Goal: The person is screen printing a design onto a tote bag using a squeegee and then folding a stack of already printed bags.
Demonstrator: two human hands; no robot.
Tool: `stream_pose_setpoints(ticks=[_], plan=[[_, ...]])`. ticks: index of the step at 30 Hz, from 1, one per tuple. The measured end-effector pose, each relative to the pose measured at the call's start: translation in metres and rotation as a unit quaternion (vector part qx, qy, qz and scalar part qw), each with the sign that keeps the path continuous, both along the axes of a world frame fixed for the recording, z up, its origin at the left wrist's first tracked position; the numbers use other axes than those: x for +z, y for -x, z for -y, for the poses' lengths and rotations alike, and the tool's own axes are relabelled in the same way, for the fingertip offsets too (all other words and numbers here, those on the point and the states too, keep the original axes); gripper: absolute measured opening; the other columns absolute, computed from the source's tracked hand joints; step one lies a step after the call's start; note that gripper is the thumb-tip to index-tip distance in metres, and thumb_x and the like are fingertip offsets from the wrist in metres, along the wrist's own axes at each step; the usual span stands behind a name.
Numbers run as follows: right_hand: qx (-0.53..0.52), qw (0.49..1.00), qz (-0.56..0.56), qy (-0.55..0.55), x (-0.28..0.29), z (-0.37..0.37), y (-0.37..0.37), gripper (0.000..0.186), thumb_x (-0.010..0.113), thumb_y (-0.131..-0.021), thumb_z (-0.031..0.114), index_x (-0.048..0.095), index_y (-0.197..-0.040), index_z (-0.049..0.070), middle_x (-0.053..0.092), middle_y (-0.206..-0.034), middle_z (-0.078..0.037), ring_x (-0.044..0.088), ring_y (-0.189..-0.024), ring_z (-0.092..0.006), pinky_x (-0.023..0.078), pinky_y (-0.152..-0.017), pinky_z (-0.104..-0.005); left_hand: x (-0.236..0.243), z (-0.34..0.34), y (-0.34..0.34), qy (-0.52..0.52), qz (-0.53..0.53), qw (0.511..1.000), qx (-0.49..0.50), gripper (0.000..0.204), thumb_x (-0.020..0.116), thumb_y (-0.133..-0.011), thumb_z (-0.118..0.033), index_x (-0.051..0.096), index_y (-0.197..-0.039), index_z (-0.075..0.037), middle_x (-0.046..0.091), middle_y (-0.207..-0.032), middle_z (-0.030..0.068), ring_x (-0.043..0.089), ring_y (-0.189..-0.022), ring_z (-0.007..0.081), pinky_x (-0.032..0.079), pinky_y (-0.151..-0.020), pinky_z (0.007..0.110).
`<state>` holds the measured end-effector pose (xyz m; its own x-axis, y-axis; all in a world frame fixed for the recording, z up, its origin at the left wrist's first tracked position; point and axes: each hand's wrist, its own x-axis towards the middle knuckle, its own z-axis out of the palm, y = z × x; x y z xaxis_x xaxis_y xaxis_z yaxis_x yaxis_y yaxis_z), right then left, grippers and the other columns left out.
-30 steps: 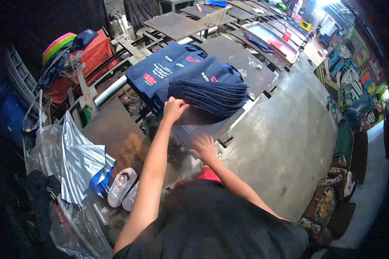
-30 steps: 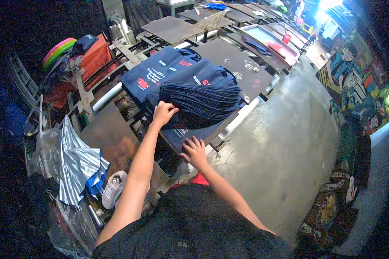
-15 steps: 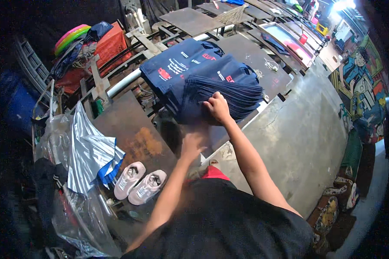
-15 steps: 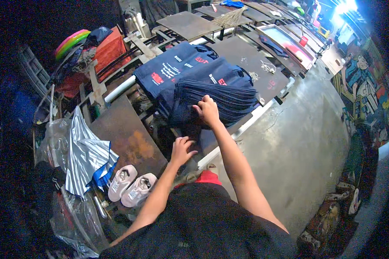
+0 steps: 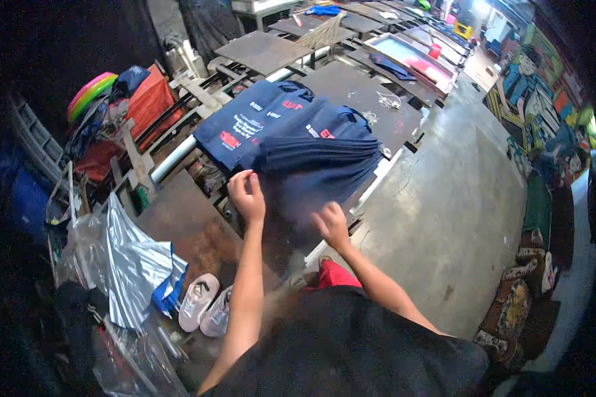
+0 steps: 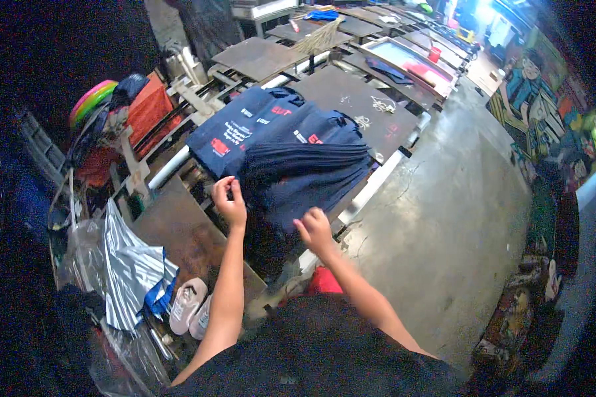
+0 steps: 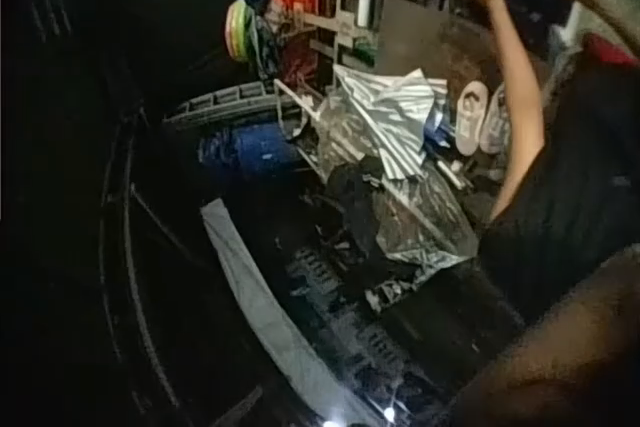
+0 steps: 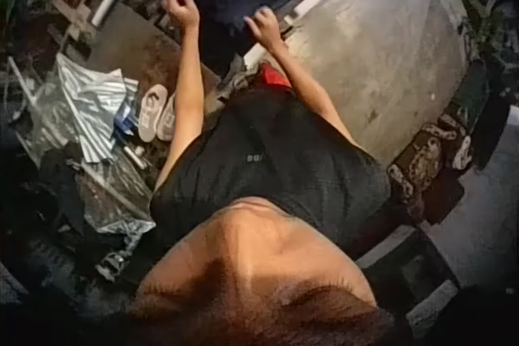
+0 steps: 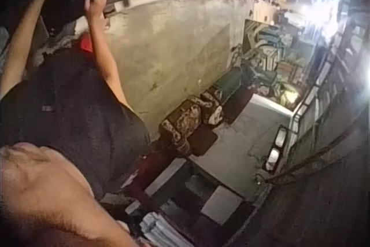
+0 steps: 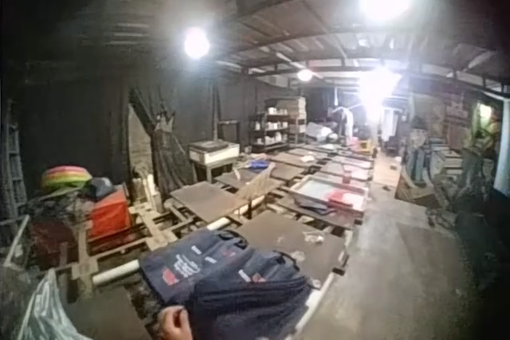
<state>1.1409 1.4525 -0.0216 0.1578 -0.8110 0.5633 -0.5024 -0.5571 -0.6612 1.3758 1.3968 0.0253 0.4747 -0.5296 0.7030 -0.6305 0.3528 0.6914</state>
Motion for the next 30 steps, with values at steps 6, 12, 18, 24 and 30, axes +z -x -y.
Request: stream_pose_setpoints(ticks=[6,12,18,24,30], plan=[[-0.049,0.998,0.014,-0.041,-0.026,-0.065,0.037,0.017,0.072,-0.083,0.014,0.061,-0.079,0.002,0.055,-0.084,-0.014,0.055,-0.081,-0.0336,0.045,-0.072,-0.0429,0.002,0.053,-0.007,-0.053,0.020,0.998,0.000,0.032,0.063,-0.096,-0.027,0.062,-0.116,-0.003,0.062,-0.111,0.0111,0.057,-0.097,0.0235,0.045,-0.085,0.034],[-0.001,0.997,0.004,-0.071,-0.025,-0.050,0.060,0.015,0.070,-0.086,0.012,0.061,-0.082,0.000,0.058,-0.085,-0.013,0.058,-0.075,-0.0297,0.047,-0.068,-0.0370,-0.025,0.092,-0.009,-0.216,0.013,0.970,-0.112,0.066,0.056,-0.097,-0.047,0.045,-0.138,0.004,0.054,-0.133,0.0255,0.051,-0.124,0.0387,0.037,-0.106,0.044],[0.041,0.994,0.059,-0.081,-0.009,-0.012,0.101,0.016,0.071,-0.086,0.011,0.061,-0.079,0.001,0.057,-0.081,-0.013,0.057,-0.074,-0.0310,0.046,-0.065,-0.0387,-0.025,0.102,-0.001,-0.271,-0.003,0.953,-0.138,0.080,0.053,-0.095,-0.057,0.036,-0.145,0.004,0.051,-0.136,0.0273,0.049,-0.128,0.0365,0.034,-0.110,0.043],[0.038,0.989,0.114,-0.088,0.004,0.045,0.154,0.014,0.071,-0.084,0.009,0.061,-0.079,0.000,0.058,-0.084,-0.013,0.059,-0.075,-0.0288,0.047,-0.065,-0.0368,-0.022,0.039,0.008,-0.290,-0.240,0.868,-0.324,0.059,0.041,-0.103,-0.052,0.052,-0.135,-0.004,0.064,-0.097,0.0062,0.062,-0.094,0.0202,0.048,-0.088,0.031],[0.062,0.993,0.088,0.054,0.039,0.138,0.170,0.014,0.073,-0.081,0.014,0.064,-0.085,0.004,0.061,-0.091,-0.011,0.059,-0.089,-0.0306,0.045,-0.078,-0.0410,-0.031,-0.024,0.055,-0.416,0.063,0.884,-0.203,0.036,0.056,-0.098,-0.037,0.073,-0.102,-0.006,0.066,-0.082,0.0102,0.063,-0.082,0.0231,0.049,-0.077,0.036]])
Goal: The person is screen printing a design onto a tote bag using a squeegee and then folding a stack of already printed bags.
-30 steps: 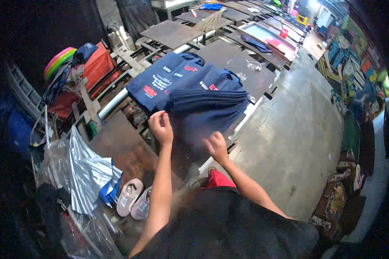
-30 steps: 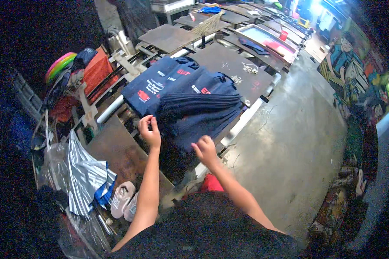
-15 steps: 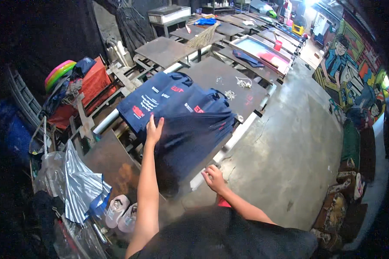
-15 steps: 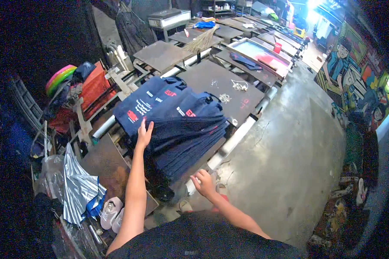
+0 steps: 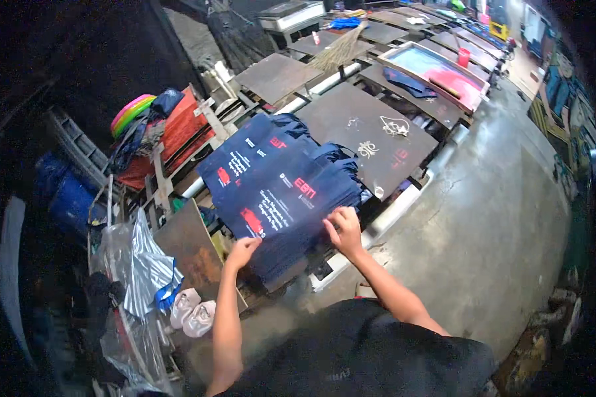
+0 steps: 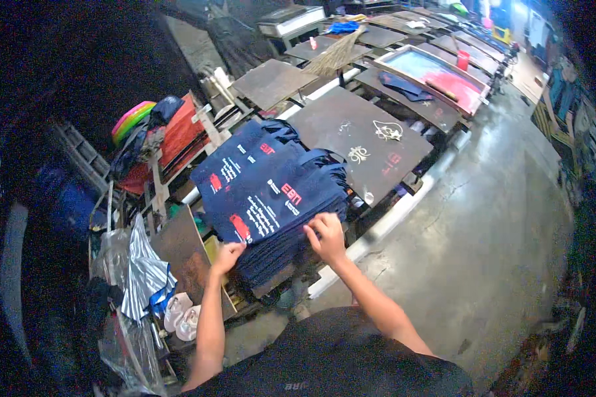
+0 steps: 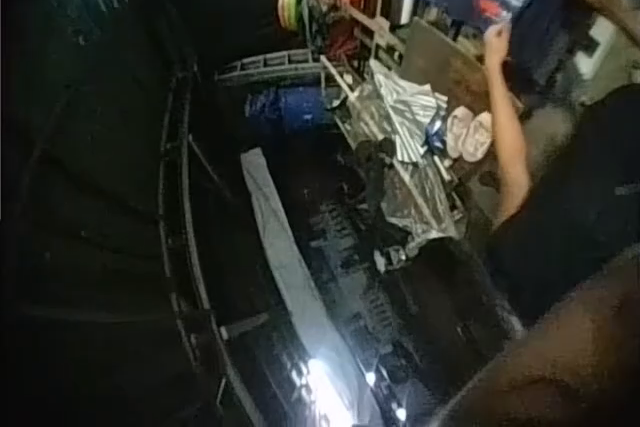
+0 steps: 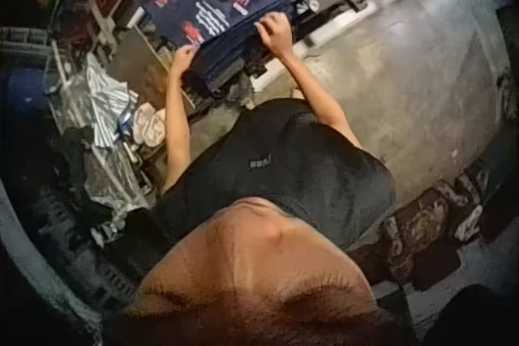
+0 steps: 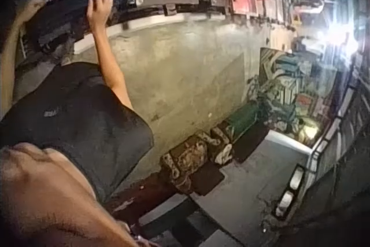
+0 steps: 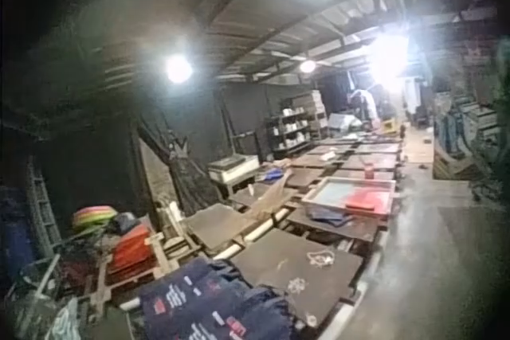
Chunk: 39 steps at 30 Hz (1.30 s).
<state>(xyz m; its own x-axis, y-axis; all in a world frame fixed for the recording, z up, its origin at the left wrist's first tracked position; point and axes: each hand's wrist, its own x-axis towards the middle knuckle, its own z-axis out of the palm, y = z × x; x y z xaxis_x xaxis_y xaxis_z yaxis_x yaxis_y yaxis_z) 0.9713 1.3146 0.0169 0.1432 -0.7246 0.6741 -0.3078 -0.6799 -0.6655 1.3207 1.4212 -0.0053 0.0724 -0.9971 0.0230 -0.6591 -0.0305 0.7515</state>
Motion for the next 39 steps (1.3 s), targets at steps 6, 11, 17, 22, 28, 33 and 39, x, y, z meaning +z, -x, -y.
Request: stream_pose_setpoints(ticks=[6,11,17,22,28,33,39], plan=[[-0.087,0.985,-0.151,0.012,0.010,0.107,0.000,0.048,0.072,-0.083,0.036,0.060,-0.119,0.008,0.055,-0.127,-0.016,0.051,-0.118,-0.0364,0.042,-0.096,-0.0456,0.034,0.058,0.049,-0.030,0.206,0.962,0.177,0.051,0.059,-0.090,-0.055,0.069,-0.117,-0.012,0.061,-0.123,0.0159,0.052,-0.118,0.0384,0.041,-0.102,0.047],[-0.062,0.921,-0.359,-0.135,-0.036,0.129,-0.006,0.084,0.065,-0.082,0.058,0.042,-0.146,0.009,0.027,-0.158,-0.019,0.031,-0.141,-0.0438,0.032,-0.110,-0.0536,-0.011,0.068,0.063,-0.291,0.204,0.911,0.211,0.099,0.053,-0.078,-0.080,0.025,-0.156,-0.026,0.008,-0.164,0.0146,0.006,-0.149,0.0443,0.009,-0.117,0.060],[-0.030,0.935,-0.332,-0.124,-0.022,0.123,-0.004,0.075,0.062,-0.083,0.061,0.053,-0.134,0.007,0.046,-0.141,-0.020,0.043,-0.129,-0.0412,0.039,-0.100,-0.0559,-0.020,0.036,0.022,-0.135,0.164,0.956,0.202,0.095,0.062,-0.079,-0.069,0.035,-0.149,-0.012,0.026,-0.156,0.0222,0.019,-0.144,0.0438,0.019,-0.115,0.054],[-0.054,0.923,-0.367,-0.097,-0.006,0.188,-0.005,0.070,0.059,-0.083,0.065,0.063,-0.111,0.000,0.064,-0.108,-0.021,0.058,-0.106,-0.0399,0.048,-0.088,-0.0511,-0.017,0.027,0.005,0.003,0.083,0.913,0.399,0.076,0.076,-0.081,-0.045,0.051,-0.133,0.004,0.048,-0.139,0.0286,0.050,-0.128,0.0381,0.043,-0.104,0.043],[0.045,0.873,-0.368,-0.315,-0.024,0.231,-0.050,0.101,0.055,-0.080,0.077,0.053,-0.122,-0.015,0.059,-0.120,-0.037,0.062,-0.111,-0.0431,0.049,-0.094,-0.0465,-0.049,-0.004,-0.010,-0.128,-0.261,0.870,0.398,0.101,0.073,-0.082,-0.052,0.026,-0.147,0.011,0.039,-0.148,0.0277,0.036,-0.141,0.0305,0.031,-0.114,0.038],[0.075,0.858,-0.447,-0.242,-0.023,0.205,-0.052,0.125,0.064,-0.069,0.080,0.035,-0.135,-0.022,0.061,-0.117,-0.036,0.063,-0.110,-0.0416,0.052,-0.092,-0.0431,-0.030,-0.009,-0.003,-0.120,-0.220,0.920,0.303,0.098,0.074,-0.085,-0.046,0.022,-0.151,0.003,0.043,-0.147,0.0187,0.042,-0.135,0.0276,0.034,-0.111,0.036],[0.069,0.878,-0.460,-0.116,-0.046,0.188,-0.042,0.109,0.063,-0.077,0.070,0.036,-0.139,-0.016,0.064,-0.115,-0.030,0.064,-0.104,-0.0417,0.051,-0.090,-0.0469,-0.019,-0.014,-0.005,-0.048,-0.240,0.934,0.259,0.098,0.079,-0.083,-0.035,0.020,-0.154,-0.004,0.044,-0.147,0.0148,0.044,-0.133,0.0237,0.035,-0.110,0.036]])
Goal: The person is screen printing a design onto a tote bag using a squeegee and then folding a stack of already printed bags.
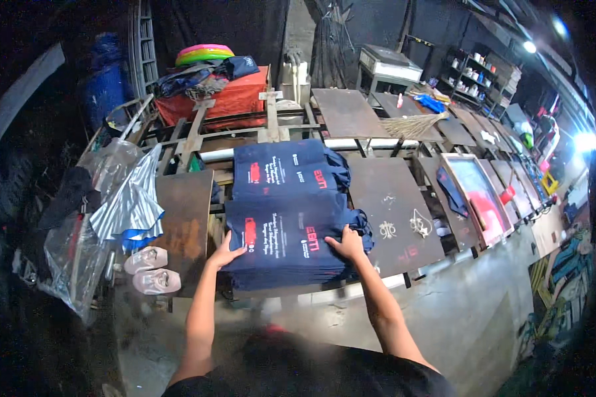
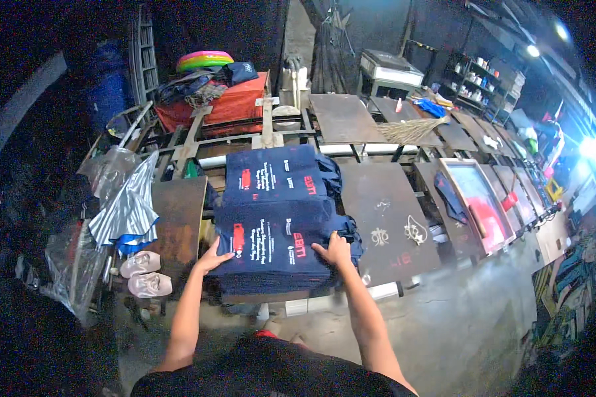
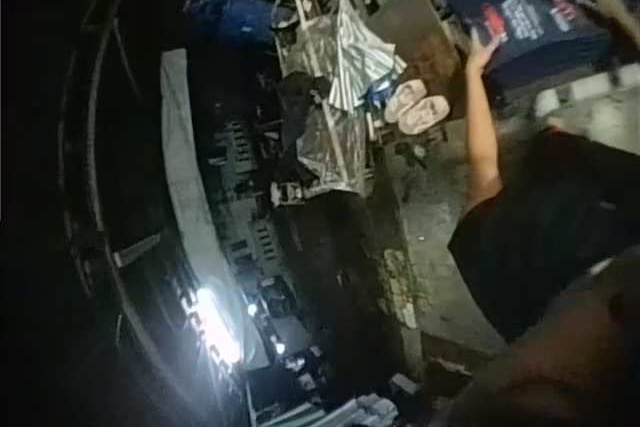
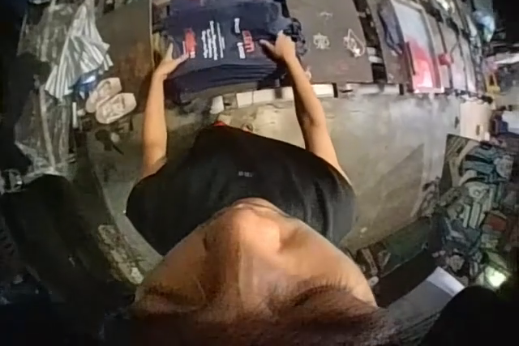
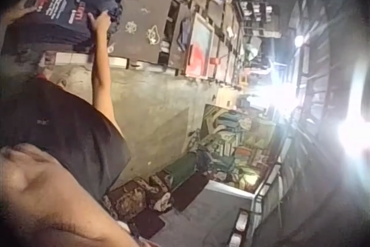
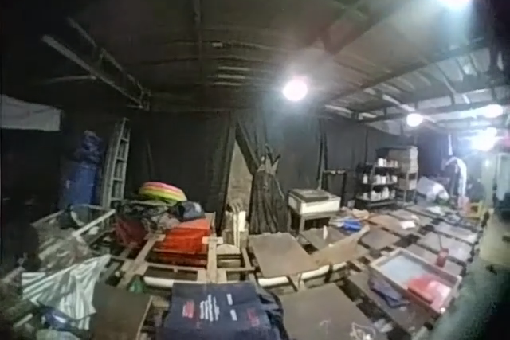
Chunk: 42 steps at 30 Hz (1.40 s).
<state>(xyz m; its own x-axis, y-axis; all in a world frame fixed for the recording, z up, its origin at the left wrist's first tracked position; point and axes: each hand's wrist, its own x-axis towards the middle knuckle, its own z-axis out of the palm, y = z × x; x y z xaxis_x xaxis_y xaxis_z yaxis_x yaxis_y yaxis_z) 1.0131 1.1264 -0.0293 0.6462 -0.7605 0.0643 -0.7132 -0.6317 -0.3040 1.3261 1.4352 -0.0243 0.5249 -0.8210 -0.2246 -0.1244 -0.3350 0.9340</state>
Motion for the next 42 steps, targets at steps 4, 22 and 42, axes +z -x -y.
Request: stream_pose_setpoints(ticks=[4,22,42], plan=[[-0.039,0.995,0.074,-0.052,-0.003,0.005,-0.001,0.084,0.065,-0.082,0.046,0.041,-0.139,-0.010,0.064,-0.111,-0.032,0.063,-0.102,-0.0448,0.050,-0.090,-0.0480,-0.011,0.001,-0.006,0.003,0.049,0.998,-0.030,0.109,0.080,-0.081,-0.036,0.009,-0.156,-0.003,0.037,-0.151,0.0219,0.039,-0.138,0.0278,0.032,-0.112,0.035],[-0.062,0.963,0.077,0.250,0.101,-0.023,-0.108,0.071,0.061,-0.088,0.048,0.040,-0.148,0.017,0.023,-0.160,-0.017,0.019,-0.145,-0.0457,0.019,-0.113,-0.0637,0.040,0.163,0.110,-0.065,0.537,0.831,-0.133,0.115,0.072,-0.072,-0.062,0.015,-0.157,-0.011,0.008,-0.162,0.0218,0.006,-0.150,0.0390,0.012,-0.118,0.059],[-0.065,0.969,0.235,0.040,0.084,-0.035,0.027,0.070,0.066,-0.090,0.022,0.034,-0.150,0.006,0.061,-0.125,-0.019,0.057,-0.113,-0.0340,0.039,-0.103,-0.0489,-0.003,0.184,0.124,-0.153,0.472,0.852,-0.165,0.117,0.063,-0.066,-0.081,0.026,-0.155,-0.016,0.014,-0.162,0.0163,0.006,-0.151,0.0358,0.011,-0.118,0.059]])
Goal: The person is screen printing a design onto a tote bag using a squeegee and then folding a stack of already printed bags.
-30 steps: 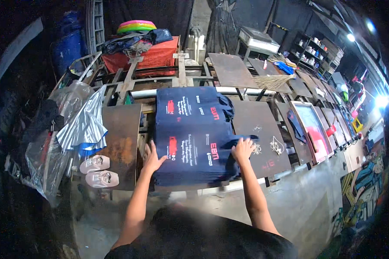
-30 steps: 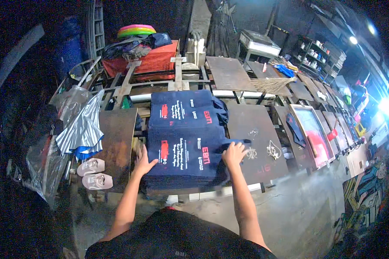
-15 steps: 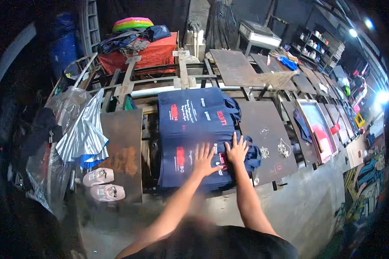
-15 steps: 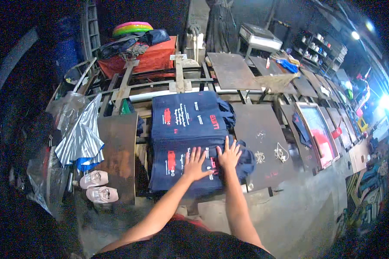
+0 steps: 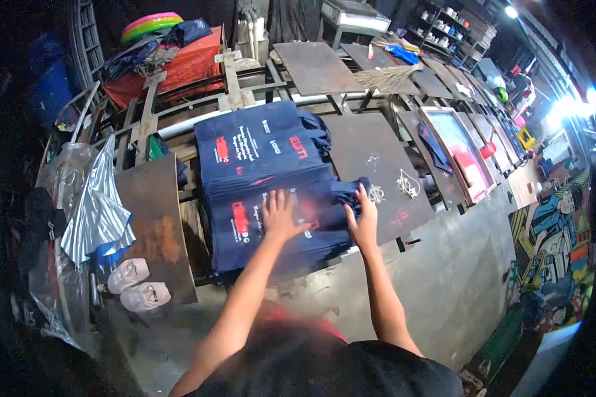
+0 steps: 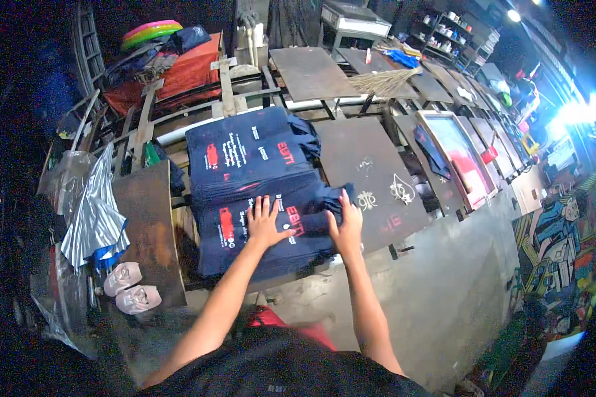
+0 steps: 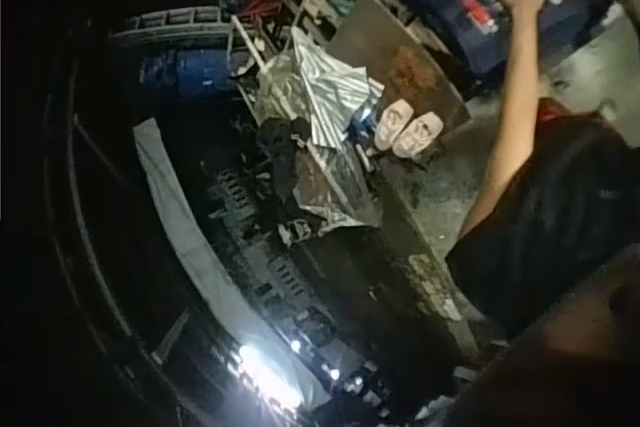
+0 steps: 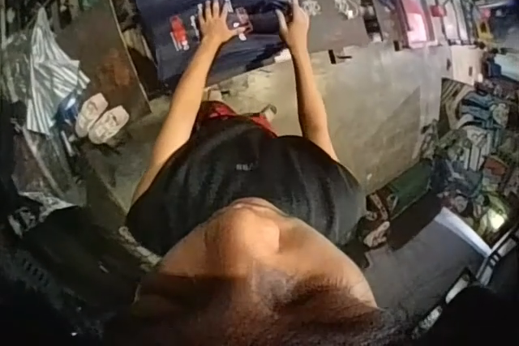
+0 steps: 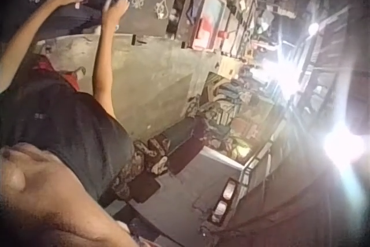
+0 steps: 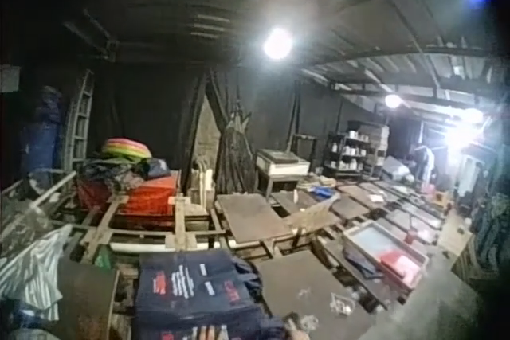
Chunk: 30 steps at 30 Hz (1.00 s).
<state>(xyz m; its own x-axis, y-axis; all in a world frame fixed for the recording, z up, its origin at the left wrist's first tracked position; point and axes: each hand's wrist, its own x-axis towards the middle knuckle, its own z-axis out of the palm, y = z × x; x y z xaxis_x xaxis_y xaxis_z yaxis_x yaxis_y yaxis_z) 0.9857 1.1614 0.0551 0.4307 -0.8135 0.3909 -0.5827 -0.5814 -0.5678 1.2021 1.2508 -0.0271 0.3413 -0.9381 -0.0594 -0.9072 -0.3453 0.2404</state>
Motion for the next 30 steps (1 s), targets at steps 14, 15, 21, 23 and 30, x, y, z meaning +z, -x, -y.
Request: stream_pose_setpoints(ticks=[14,15,21,23,30], plan=[[-0.102,0.966,0.234,-0.052,-0.050,-0.087,0.291,0.040,0.061,-0.091,0.003,0.059,-0.131,0.003,0.072,-0.102,-0.013,0.070,-0.086,-0.0212,0.053,-0.080,-0.0335,0.050,0.019,0.166,0.295,-0.029,0.954,0.045,0.057,0.079,-0.073,-0.016,0.059,-0.126,-0.009,0.059,-0.123,0.0150,0.047,-0.127,0.0359,0.039,-0.103,0.050],[-0.112,0.964,0.237,-0.052,-0.043,-0.085,0.310,0.040,0.061,-0.091,0.003,0.059,-0.131,0.003,0.072,-0.102,-0.013,0.070,-0.086,-0.0212,0.053,-0.080,-0.0335,0.048,0.024,0.203,0.368,-0.088,0.926,0.013,0.051,0.079,-0.073,-0.013,0.063,-0.121,-0.007,0.065,-0.113,0.0141,0.054,-0.119,0.0334,0.043,-0.100,0.045],[-0.212,0.918,0.334,-0.044,-0.020,-0.061,0.421,0.032,0.058,-0.095,0.004,0.059,-0.127,-0.001,0.072,-0.099,-0.013,0.068,-0.084,-0.0151,0.054,-0.078,-0.0286,0.067,0.060,0.413,0.151,-0.839,0.522,0.017,0.032,0.059,-0.097,-0.013,0.057,-0.127,-0.004,0.067,-0.117,0.0096,0.065,-0.105,0.0234,0.052,-0.088,0.035],[-0.250,0.907,0.337,-0.023,-0.022,-0.064,0.446,0.032,0.058,-0.095,0.004,0.059,-0.127,-0.001,0.072,-0.097,-0.012,0.068,-0.083,-0.0142,0.053,-0.078,-0.0287,0.073,0.074,0.450,0.095,-0.870,0.484,0.018,0.034,0.058,-0.097,-0.014,0.055,-0.130,-0.006,0.066,-0.119,0.0094,0.065,-0.106,0.0236,0.052,-0.089,0.037],[-0.343,0.870,0.351,-0.060,-0.038,-0.070,0.525,0.028,0.061,-0.093,0.004,0.064,-0.120,-0.001,0.073,-0.094,-0.010,0.068,-0.080,-0.0130,0.054,-0.076,-0.0274,0.069,0.141,0.558,-0.080,-0.927,0.365,-0.041,0.030,0.058,-0.098,-0.018,0.062,-0.126,-0.012,0.069,-0.116,0.0023,0.065,-0.106,0.0206,0.052,-0.090,0.039]])
